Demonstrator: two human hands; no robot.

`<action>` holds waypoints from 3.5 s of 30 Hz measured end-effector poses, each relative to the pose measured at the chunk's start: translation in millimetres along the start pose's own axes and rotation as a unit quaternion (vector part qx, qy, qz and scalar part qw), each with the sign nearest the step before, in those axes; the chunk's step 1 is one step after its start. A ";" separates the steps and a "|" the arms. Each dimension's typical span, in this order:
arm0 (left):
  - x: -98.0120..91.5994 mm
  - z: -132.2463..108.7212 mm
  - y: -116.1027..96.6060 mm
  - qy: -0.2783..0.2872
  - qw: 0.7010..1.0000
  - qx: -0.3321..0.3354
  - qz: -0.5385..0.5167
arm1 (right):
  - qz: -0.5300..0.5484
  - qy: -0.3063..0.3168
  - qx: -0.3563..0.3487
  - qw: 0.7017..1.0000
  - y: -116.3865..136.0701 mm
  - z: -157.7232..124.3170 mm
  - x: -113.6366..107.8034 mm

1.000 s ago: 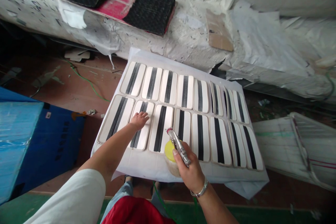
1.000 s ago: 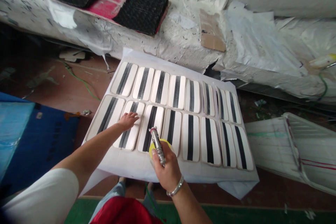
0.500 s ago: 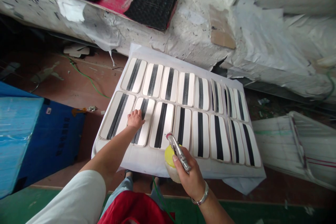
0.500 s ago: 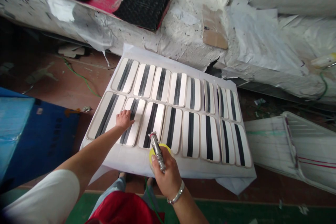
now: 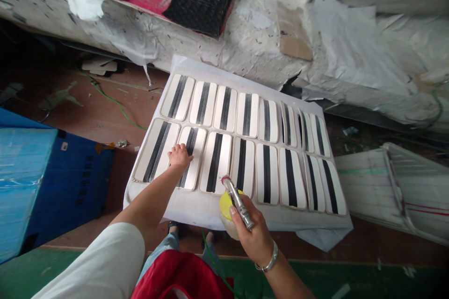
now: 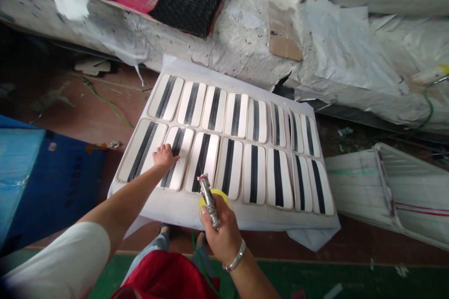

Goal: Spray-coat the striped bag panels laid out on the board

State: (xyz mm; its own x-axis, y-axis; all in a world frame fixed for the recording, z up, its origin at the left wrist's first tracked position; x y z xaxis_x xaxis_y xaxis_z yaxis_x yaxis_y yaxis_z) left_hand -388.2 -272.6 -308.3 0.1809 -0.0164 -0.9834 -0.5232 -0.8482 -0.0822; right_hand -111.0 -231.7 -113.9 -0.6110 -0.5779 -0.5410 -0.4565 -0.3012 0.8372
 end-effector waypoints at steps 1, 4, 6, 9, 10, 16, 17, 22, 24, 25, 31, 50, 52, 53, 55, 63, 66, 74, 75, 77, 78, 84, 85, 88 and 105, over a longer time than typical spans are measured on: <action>0.3 -0.3 0.5 0.000 1.000 0.000 0.000 | 0.000 0.003 0.004 1.000 -0.2 -2.9 0.4; 0.9 -2.2 3.3 -0.006 1.000 0.008 0.003 | -0.001 0.009 0.012 1.000 -0.2 -12.5 1.5; 0.5 -4.7 6.3 -0.008 1.000 0.017 0.007 | -0.005 0.016 0.016 1.000 -0.1 -19.7 1.8; -1.9 -11.1 12.3 -0.003 0.999 0.031 0.008 | -0.009 0.028 0.026 0.999 -0.1 -31.3 2.1; -2.9 -14.0 14.5 0.001 0.999 0.035 0.006 | -0.009 0.029 0.029 0.999 0.0 -34.9 2.3; -2.9 -39.7 30.6 0.009 0.999 0.050 -0.007 | -0.012 0.032 0.035 0.999 3.2 -52.6 4.9; -1.8 -45.0 33.6 0.007 0.999 0.053 -0.010 | -0.012 0.034 0.037 0.999 3.8 -55.3 5.4; 1.9 -71.1 45.4 0.005 0.997 0.081 -0.017 | -0.011 0.038 0.049 0.998 5.8 -67.5 6.9; 1.6 -79.0 46.9 0.006 0.994 0.104 -0.014 | -0.011 0.028 0.042 0.999 7.0 -70.1 7.2; 1.2 -82.3 47.0 0.005 0.993 0.118 -0.012 | -0.013 0.019 0.036 0.999 7.8 -70.7 7.2; 2.4 -94.6 47.2 0.004 0.990 0.140 -0.007 | -0.022 0.001 0.026 0.999 14.5 -72.2 6.6; 16.1 -182.1 101.7 0.052 0.991 0.124 -0.022 | -0.045 0.045 0.066 0.996 15.1 -121.8 14.5; 17.3 -193.2 112.5 0.045 0.988 0.148 -0.024 | -0.041 0.048 0.068 0.996 15.3 -125.3 16.1; 17.1 -195.7 115.9 0.037 0.986 0.162 -0.028 | -0.040 0.051 0.071 0.995 15.4 -126.9 16.7; 15.1 -193.2 116.7 0.017 0.981 0.190 -0.040 | -0.039 0.058 0.079 0.994 15.9 -129.4 17.8; 9.3 -134.3 76.8 0.053 0.950 0.305 -0.031 | -0.051 0.052 0.085 0.994 26.3 -126.9 21.5; 10.9 -127.7 74.3 0.059 0.950 0.304 -0.029 | -0.059 0.059 0.104 0.991 28.2 -128.5 20.2; 12.1 -134.8 84.7 0.067 0.952 0.297 -0.013 | -0.074 0.013 0.129 0.989 18.5 -141.1 11.5; 12.1 -135.3 84.7 0.066 0.951 0.303 -0.008 | -0.074 0.008 0.128 0.989 18.1 -142.2 9.9; 11.5 -136.0 83.1 0.063 0.949 0.309 -0.001 | -0.071 -0.003 0.127 0.989 18.0 -143.7 6.3; 10.6 -136.2 81.6 0.059 0.949 0.310 0.001 | -0.070 -0.009 0.127 0.989 18.1 -144.3 4.5; -1.2 -139.5 67.9 -0.003 0.963 0.270 -0.013 | -0.075 -0.028 0.135 0.988 17.0 -146.9 -2.0; -2.6 -141.7 65.9 -0.009 0.963 0.269 -0.018 | -0.072 -0.028 0.135 0.988 16.5 -147.3 -2.5; -1.8 -154.5 62.8 0.011 0.953 0.302 -0.031 | -0.059 -0.032 0.141 0.988 14.5 -147.9 -4.4; 15.6 -261.8 96.1 0.305 0.881 0.362 -0.008 | -0.062 -0.022 0.130 0.989 -8.5 -118.1 -30.9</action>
State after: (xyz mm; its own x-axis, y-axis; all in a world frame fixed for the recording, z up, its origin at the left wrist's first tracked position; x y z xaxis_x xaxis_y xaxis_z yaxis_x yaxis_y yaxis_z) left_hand -217.6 -492.9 -289.1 0.4918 -0.4756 -0.7293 -0.8702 -0.2953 -0.3943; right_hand -11.9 -300.9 -94.9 -0.5656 -0.5133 -0.6454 -0.6769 -0.1581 0.7189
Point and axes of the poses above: each hand's wrist, its own z-axis towards the middle knuckle, its own x-axis out of the palm, y = z × x, the point moved 1 cm from there along z, towards the middle knuckle, and after that the axes turned 13 degrees about -y, right-handed, at the moved point
